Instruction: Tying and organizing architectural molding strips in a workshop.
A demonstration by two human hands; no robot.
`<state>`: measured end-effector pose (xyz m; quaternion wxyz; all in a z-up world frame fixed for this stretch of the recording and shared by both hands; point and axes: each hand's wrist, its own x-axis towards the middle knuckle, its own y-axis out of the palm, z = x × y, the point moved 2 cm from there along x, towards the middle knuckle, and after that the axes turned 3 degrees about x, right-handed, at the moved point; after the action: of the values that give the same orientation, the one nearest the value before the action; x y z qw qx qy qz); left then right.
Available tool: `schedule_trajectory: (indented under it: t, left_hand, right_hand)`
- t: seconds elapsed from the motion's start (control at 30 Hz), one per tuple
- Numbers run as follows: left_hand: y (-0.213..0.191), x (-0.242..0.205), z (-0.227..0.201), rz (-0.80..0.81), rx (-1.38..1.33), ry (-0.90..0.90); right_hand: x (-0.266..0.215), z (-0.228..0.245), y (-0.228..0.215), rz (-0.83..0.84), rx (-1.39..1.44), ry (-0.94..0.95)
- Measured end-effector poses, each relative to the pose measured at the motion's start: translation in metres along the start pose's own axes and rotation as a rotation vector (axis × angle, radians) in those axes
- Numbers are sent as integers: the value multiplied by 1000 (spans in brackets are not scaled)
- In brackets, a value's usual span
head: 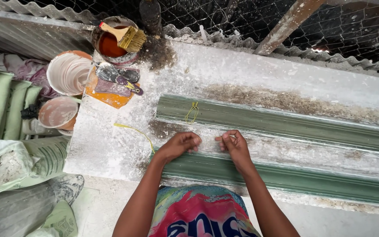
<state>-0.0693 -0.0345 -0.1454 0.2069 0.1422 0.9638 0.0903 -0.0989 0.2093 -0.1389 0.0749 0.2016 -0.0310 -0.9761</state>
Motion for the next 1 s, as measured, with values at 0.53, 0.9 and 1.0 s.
schedule_trajectory:
  t: [0.53,0.9,1.0]
  left_hand:
    - [-40,3,54,-781,242,1]
    - [-63,-47,99,-897,1271,-292]
    - [-50,-46,95,-947,1332,-222]
  right_hand:
    - [-10,-30,-6,77,-123,240]
    - [-11,-40,2,136,-144,275]
    - [-13,-35,7,143,-141,264]
